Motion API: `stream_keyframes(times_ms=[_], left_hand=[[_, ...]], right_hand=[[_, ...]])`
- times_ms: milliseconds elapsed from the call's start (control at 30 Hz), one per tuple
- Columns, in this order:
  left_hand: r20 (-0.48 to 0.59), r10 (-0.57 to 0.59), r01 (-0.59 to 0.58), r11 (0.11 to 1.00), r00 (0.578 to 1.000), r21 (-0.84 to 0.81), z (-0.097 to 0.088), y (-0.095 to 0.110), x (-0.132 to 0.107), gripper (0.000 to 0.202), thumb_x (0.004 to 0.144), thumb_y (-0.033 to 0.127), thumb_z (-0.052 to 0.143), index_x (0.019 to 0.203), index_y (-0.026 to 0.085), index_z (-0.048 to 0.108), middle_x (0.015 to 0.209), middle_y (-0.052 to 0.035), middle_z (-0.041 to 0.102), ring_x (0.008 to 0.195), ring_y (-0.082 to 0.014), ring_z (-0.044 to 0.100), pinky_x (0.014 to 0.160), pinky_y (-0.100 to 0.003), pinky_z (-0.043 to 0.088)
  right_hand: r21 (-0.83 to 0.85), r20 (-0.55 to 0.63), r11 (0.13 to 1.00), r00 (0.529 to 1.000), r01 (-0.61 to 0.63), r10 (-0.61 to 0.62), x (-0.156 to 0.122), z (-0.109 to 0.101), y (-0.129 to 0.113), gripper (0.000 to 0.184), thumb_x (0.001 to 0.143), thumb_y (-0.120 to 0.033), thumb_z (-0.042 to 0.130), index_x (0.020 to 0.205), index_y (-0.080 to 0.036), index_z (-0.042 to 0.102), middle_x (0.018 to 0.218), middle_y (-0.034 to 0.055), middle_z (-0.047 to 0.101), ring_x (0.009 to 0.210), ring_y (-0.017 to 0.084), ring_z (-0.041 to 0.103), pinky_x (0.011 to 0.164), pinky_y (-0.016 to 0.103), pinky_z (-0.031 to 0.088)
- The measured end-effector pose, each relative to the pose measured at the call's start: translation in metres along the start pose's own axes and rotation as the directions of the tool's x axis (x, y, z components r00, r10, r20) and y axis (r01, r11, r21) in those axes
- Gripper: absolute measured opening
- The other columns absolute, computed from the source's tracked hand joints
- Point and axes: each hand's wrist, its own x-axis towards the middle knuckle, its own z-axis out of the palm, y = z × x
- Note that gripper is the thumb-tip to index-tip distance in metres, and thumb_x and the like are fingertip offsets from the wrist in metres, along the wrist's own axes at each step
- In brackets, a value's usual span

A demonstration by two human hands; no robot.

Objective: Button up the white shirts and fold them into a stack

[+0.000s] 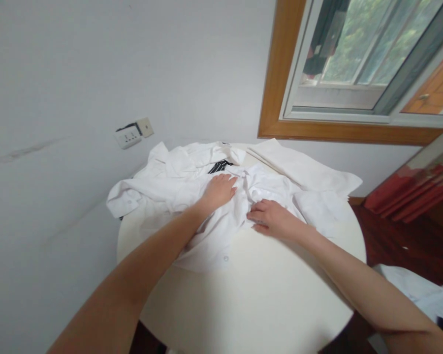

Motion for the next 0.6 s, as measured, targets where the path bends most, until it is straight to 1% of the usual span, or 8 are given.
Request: stream_keyframes(times_ms=[67,167,233,300,367,433,500,600], left_hand=[[-0.039,0.056,-0.059,0.996,0.998,-0.066,-0.016,0.012,-0.012,0.040,0.098,0.035,0.036,0.128,0.019,0.056,0.124,-0.0101,0.063,0.116,-0.0232,0.055,0.103,-0.038,0.041],[-0.024,0.163,-0.165,0.973,0.986,-0.164,-0.037,0.031,-0.037,0.041,0.098,0.042,0.034,0.119,0.019,0.061,0.115,-0.0081,0.067,0.111,-0.0215,0.058,0.101,-0.035,0.042],[0.033,0.238,-0.226,0.953,0.971,-0.202,-0.044,0.040,-0.056,0.046,0.095,0.052,0.040,0.122,0.020,0.059,0.118,-0.0084,0.066,0.113,-0.0227,0.058,0.101,-0.035,0.043],[0.105,0.276,-0.253,0.948,0.955,-0.193,-0.047,0.046,-0.073,0.061,0.086,0.059,0.052,0.133,0.021,0.051,0.132,-0.0114,0.058,0.120,-0.0267,0.054,0.103,-0.038,0.042],[0.172,0.265,-0.241,0.959,0.949,-0.150,-0.048,0.047,-0.085,0.075,0.080,0.051,0.063,0.144,0.022,0.038,0.146,-0.0143,0.045,0.126,-0.0306,0.049,0.103,-0.042,0.041],[0.216,0.225,-0.201,0.971,0.950,-0.128,-0.051,0.044,-0.089,0.080,0.079,0.032,0.063,0.150,0.025,0.027,0.151,-0.0134,0.039,0.128,-0.0300,0.049,0.103,-0.042,0.042],[0.218,0.193,-0.158,0.973,0.956,-0.170,-0.058,0.037,-0.086,0.080,0.079,0.018,0.055,0.152,0.026,0.022,0.148,-0.0103,0.044,0.126,-0.0261,0.051,0.102,-0.039,0.043],[0.167,0.204,-0.143,0.937,0.965,-0.320,-0.072,0.021,-0.071,0.075,0.081,0.018,0.050,0.151,0.025,0.024,0.139,-0.0068,0.054,0.121,-0.0215,0.055,0.102,-0.033,0.043]], right_hand=[[-0.077,-0.019,0.997,1.000,-0.022,0.021,0.002,0.004,-0.001,0.026,0.088,-0.025,0.060,0.112,-0.020,0.068,0.111,0.0113,0.065,0.102,0.026,0.053,0.085,0.037,0.041],[-0.116,-0.046,0.993,0.999,-0.033,0.028,0.004,0.009,0.000,0.021,0.088,-0.020,0.056,0.104,-0.019,0.069,0.106,0.0112,0.065,0.100,0.025,0.052,0.082,0.036,0.040],[-0.062,-0.075,0.998,0.997,-0.026,0.022,0.005,0.009,0.005,0.020,0.085,-0.016,0.056,0.100,-0.017,0.069,0.100,0.0114,0.066,0.096,0.024,0.053,0.082,0.034,0.041],[0.052,-0.118,0.998,0.993,-0.020,0.026,0.005,0.006,0.012,0.021,0.081,-0.014,0.057,0.099,-0.015,0.068,0.093,0.0108,0.067,0.092,0.023,0.055,0.081,0.033,0.042],[0.189,-0.152,0.982,0.987,-0.022,0.051,0.004,-0.003,0.022,0.022,0.079,-0.014,0.056,0.098,-0.014,0.067,0.089,0.0090,0.066,0.087,0.022,0.056,0.080,0.031,0.042],[0.309,-0.152,0.950,0.985,-0.033,0.083,0.003,-0.016,0.031,0.021,0.080,-0.016,0.051,0.095,-0.015,0.066,0.089,0.0070,0.066,0.084,0.020,0.057,0.078,0.029,0.043],[0.378,-0.127,0.924,0.984,-0.065,0.121,0.002,-0.029,0.039,0.024,0.084,-0.017,0.044,0.091,-0.016,0.066,0.089,0.0045,0.066,0.082,0.018,0.057,0.077,0.028,0.042],[0.359,-0.074,0.913,0.969,-0.193,0.234,0.006,-0.040,0.046,0.030,0.085,-0.018,0.037,0.082,-0.016,0.066,0.076,0.0016,0.063,0.074,0.017,0.056,0.071,0.027,0.041]])
